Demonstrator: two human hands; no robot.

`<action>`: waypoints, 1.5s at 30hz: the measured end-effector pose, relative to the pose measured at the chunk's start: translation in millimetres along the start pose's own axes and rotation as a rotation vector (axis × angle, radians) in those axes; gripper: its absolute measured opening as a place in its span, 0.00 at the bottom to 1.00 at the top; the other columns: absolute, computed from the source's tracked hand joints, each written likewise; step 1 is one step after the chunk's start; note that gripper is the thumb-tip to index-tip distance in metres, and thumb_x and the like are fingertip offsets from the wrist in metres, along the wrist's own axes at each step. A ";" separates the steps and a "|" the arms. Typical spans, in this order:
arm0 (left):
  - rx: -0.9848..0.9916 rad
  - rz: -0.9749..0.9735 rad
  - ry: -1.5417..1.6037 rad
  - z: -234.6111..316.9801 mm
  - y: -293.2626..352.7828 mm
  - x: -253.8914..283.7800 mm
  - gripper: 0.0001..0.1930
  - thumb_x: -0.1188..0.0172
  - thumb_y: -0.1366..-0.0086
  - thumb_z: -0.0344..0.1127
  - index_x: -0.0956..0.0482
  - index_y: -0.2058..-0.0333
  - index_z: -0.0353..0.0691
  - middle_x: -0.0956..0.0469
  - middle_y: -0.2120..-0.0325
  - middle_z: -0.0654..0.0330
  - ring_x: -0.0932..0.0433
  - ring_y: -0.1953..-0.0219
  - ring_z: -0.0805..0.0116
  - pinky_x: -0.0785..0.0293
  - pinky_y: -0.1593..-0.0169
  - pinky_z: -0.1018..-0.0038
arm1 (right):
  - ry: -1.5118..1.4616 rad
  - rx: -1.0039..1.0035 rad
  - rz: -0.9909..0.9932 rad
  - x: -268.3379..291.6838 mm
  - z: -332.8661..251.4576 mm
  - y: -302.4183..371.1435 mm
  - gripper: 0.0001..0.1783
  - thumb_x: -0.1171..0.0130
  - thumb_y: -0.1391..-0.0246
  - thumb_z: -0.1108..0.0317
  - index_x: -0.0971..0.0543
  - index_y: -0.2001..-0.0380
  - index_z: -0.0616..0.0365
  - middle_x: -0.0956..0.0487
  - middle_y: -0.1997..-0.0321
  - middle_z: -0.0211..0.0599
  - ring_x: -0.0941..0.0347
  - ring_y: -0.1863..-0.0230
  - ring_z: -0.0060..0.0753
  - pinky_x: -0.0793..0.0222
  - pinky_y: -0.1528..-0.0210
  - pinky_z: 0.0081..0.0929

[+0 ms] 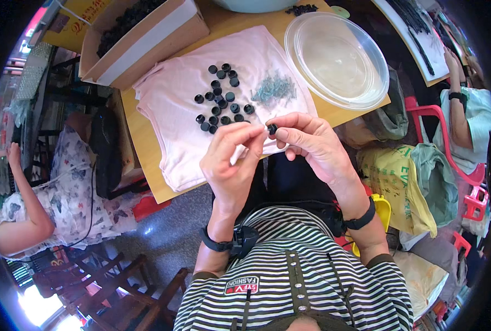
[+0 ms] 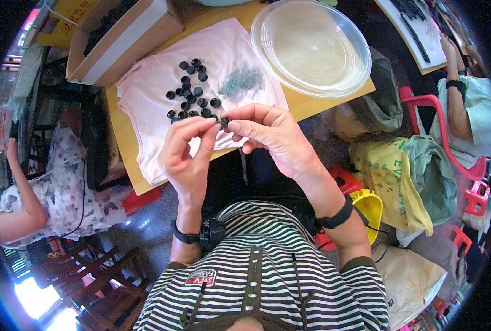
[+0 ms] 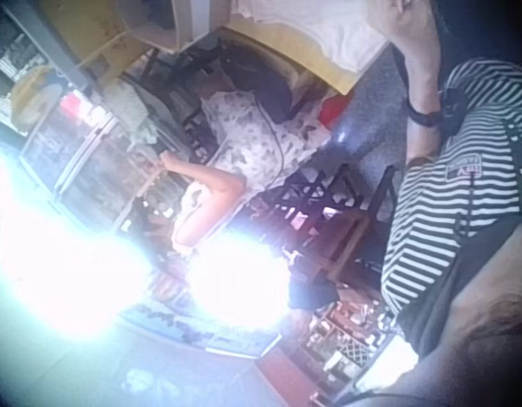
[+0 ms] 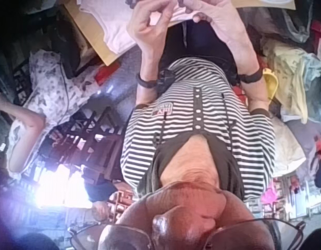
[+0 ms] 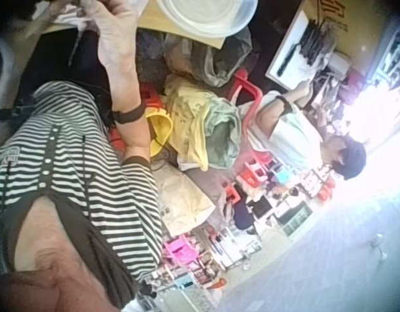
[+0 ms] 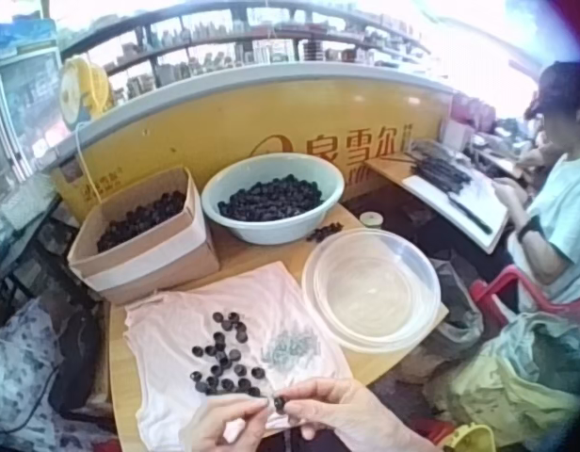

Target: Assembling small plastic components by attaching small clear/metallic inserts to black plastic caps.

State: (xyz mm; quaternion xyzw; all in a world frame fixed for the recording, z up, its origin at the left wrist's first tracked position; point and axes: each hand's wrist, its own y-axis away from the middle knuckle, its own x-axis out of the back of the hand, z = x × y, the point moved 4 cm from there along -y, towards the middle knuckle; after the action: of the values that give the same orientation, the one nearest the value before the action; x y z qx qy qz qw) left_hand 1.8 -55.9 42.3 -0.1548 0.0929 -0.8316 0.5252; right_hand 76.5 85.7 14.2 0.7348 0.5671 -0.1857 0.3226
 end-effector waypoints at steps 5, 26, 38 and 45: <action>0.031 -0.088 0.039 -5.8 1.4 -6.3 0.09 0.37 0.44 0.17 0.18 0.63 0.32 0.23 0.61 0.57 0.24 0.61 0.74 0.26 0.58 0.81 | 0.040 0.005 0.021 3.9 1.9 1.5 0.14 0.38 0.44 0.69 0.21 0.56 0.63 0.19 0.62 0.34 0.23 0.66 0.17 0.26 0.67 0.14; -0.012 -0.177 -0.714 -24.8 -49.6 11.0 0.09 0.35 0.47 0.28 0.18 0.65 0.37 0.26 0.69 0.57 0.28 0.63 0.59 0.31 0.58 0.68 | 0.113 0.057 0.118 26.8 4.2 0.4 0.14 0.37 0.45 0.69 0.21 0.56 0.64 0.19 0.61 0.33 0.25 0.66 0.16 0.27 0.66 0.14; -0.101 -0.225 -0.726 -21.4 -47.5 -5.0 0.10 0.33 0.51 0.28 0.21 0.68 0.35 0.28 0.66 0.57 0.30 0.62 0.58 0.32 0.59 0.66 | 0.126 0.067 0.103 22.8 2.1 1.4 0.14 0.38 0.44 0.69 0.21 0.57 0.64 0.20 0.61 0.33 0.26 0.67 0.16 0.28 0.66 0.14; 0.093 -0.241 -0.070 -14.9 -23.2 -4.2 0.12 0.39 0.47 0.19 0.25 0.63 0.33 0.23 0.59 0.55 0.22 0.60 0.68 0.27 0.55 0.75 | 0.593 0.465 0.078 -19.2 -17.8 6.6 0.09 0.43 0.42 0.74 0.21 0.58 0.62 0.21 0.60 0.33 0.24 0.63 0.18 0.27 0.62 0.16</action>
State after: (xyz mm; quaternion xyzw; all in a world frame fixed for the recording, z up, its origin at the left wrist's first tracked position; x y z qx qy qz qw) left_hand -21.3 -42.2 35.1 -0.1693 0.0167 -0.8861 0.4312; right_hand 75.6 83.3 41.0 0.8313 0.5501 -0.0761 -0.0242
